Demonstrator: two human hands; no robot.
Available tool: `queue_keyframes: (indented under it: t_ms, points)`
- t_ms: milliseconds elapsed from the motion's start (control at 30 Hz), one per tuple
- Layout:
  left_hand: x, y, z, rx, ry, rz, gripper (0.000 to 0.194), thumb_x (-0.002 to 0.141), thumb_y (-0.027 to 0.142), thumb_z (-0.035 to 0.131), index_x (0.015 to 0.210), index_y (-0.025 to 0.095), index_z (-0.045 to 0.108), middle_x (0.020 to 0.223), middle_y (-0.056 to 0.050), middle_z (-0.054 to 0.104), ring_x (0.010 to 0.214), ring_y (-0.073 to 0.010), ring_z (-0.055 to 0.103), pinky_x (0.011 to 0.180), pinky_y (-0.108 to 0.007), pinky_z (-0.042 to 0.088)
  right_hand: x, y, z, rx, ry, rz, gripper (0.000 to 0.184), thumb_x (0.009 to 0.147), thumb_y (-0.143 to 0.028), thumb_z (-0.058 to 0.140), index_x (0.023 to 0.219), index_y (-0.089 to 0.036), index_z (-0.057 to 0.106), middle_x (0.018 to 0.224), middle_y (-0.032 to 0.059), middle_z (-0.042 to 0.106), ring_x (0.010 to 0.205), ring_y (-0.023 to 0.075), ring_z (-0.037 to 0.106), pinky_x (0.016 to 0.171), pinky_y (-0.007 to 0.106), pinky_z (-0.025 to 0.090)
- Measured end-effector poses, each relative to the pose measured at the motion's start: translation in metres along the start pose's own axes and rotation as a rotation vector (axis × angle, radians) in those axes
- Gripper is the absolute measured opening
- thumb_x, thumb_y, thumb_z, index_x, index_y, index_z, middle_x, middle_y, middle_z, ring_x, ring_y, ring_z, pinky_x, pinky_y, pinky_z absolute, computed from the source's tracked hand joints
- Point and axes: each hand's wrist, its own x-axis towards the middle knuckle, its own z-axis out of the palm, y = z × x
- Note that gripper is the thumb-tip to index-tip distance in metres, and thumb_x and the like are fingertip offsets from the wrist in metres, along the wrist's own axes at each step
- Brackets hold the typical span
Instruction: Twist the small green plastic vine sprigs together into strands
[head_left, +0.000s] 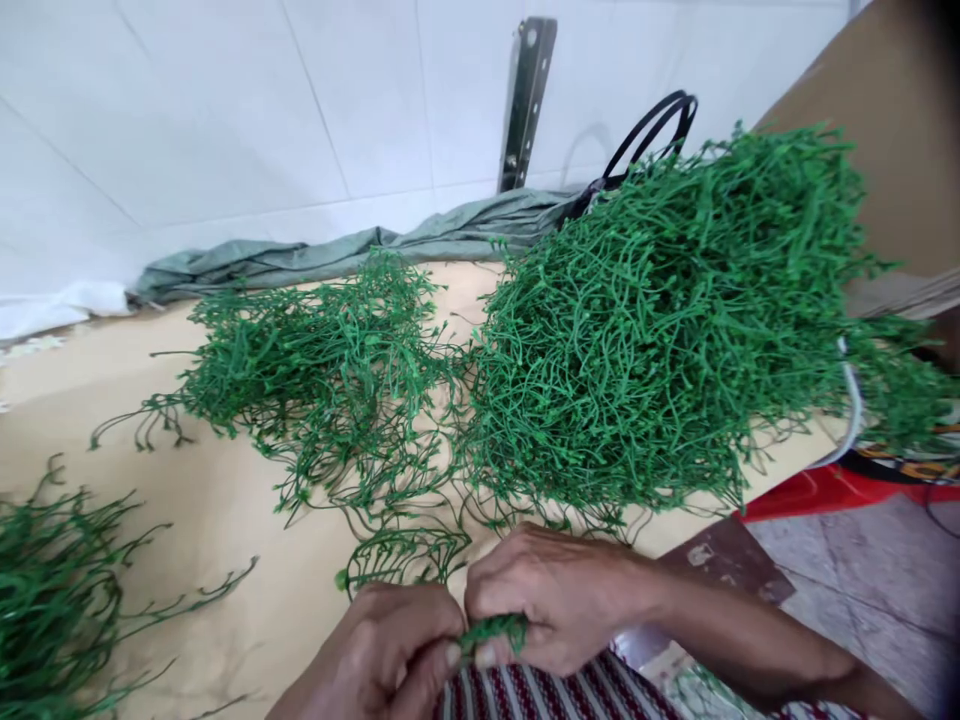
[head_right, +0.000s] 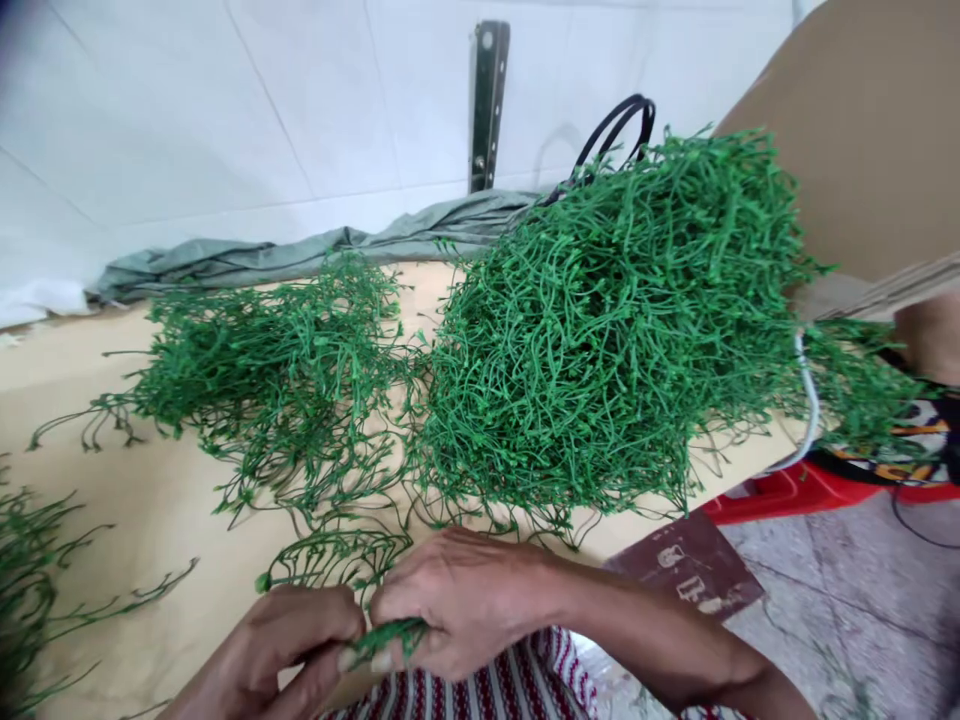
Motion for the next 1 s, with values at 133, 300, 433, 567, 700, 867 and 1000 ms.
queue_keyframes:
  t_ms: [133,300,433,567,700,867,1000]
  points:
    - [0.007,-0.006,0.007,-0.036,0.050,-0.104,0.021,0.084,0.020,0.041,0.067,0.017,0.052,0.056,0.002,0.050,0.052,-0.0095,0.045,0.050,-0.020,0.033,-0.002,0.004,0.005,-0.017,0.032,0.136,0.013,0.078,-0.021,0.052,0.067,-0.018,0.046,0.059,-0.0057,0.039,0.054,0.0080,0.040,0.050,0.021,0.033]
    - [0.013,-0.015,0.014,-0.315,0.112,-0.231,0.018,0.080,0.018,0.045,0.063,0.015,0.051,0.055,0.003,0.043,0.052,-0.0089,0.039,0.049,-0.020,0.030,-0.007,0.007,0.004,0.150,0.111,0.263,0.020,0.087,-0.028,0.046,0.072,-0.015,0.051,0.058,-0.0054,0.037,0.054,0.0078,0.036,0.048,0.020,0.028]
    - [0.014,-0.020,0.017,-0.503,0.196,-0.305,0.015,0.077,0.020,0.049,0.064,0.014,0.051,0.056,0.002,0.045,0.053,-0.0083,0.038,0.050,-0.019,0.031,-0.006,0.007,0.007,0.258,0.202,0.346,0.022,0.089,-0.032,0.045,0.085,-0.014,0.057,0.066,-0.0020,0.051,0.059,0.0088,0.044,0.050,0.019,0.032]
    - [0.012,-0.021,0.017,-0.582,0.245,-0.327,0.015,0.075,0.020,0.052,0.062,0.014,0.051,0.052,0.004,0.041,0.049,-0.0067,0.033,0.047,-0.019,0.028,-0.003,0.006,0.014,0.248,0.346,0.380,0.024,0.089,-0.032,0.045,0.085,-0.014,0.060,0.063,-0.0014,0.055,0.058,0.0097,0.049,0.053,0.020,0.037]
    - [0.008,-0.023,0.016,-0.607,0.277,-0.338,0.014,0.074,0.021,0.053,0.062,0.014,0.050,0.052,0.005,0.041,0.047,-0.0059,0.032,0.046,-0.019,0.027,0.001,0.004,0.022,0.294,0.541,0.381,0.020,0.088,-0.029,0.047,0.082,-0.015,0.060,0.065,-0.0006,0.060,0.061,0.0107,0.056,0.058,0.022,0.043]
    - [0.002,-0.030,0.016,-0.649,0.341,-0.354,0.014,0.073,0.021,0.053,0.061,0.014,0.050,0.051,0.005,0.042,0.046,-0.0053,0.032,0.043,-0.019,0.025,-0.001,0.006,0.023,0.385,0.881,0.348,0.012,0.086,-0.026,0.051,0.082,-0.019,0.060,0.078,0.0015,0.066,0.072,0.0128,0.061,0.061,0.023,0.046]
    - [-0.003,-0.036,0.016,-0.699,0.394,-0.337,0.014,0.072,0.020,0.055,0.061,0.014,0.050,0.051,0.005,0.043,0.046,-0.0051,0.033,0.043,-0.018,0.025,-0.007,0.012,0.016,0.325,1.161,0.280,0.010,0.085,-0.025,0.053,0.078,-0.021,0.059,0.068,-0.0002,0.060,0.061,0.0122,0.055,0.054,0.025,0.042]
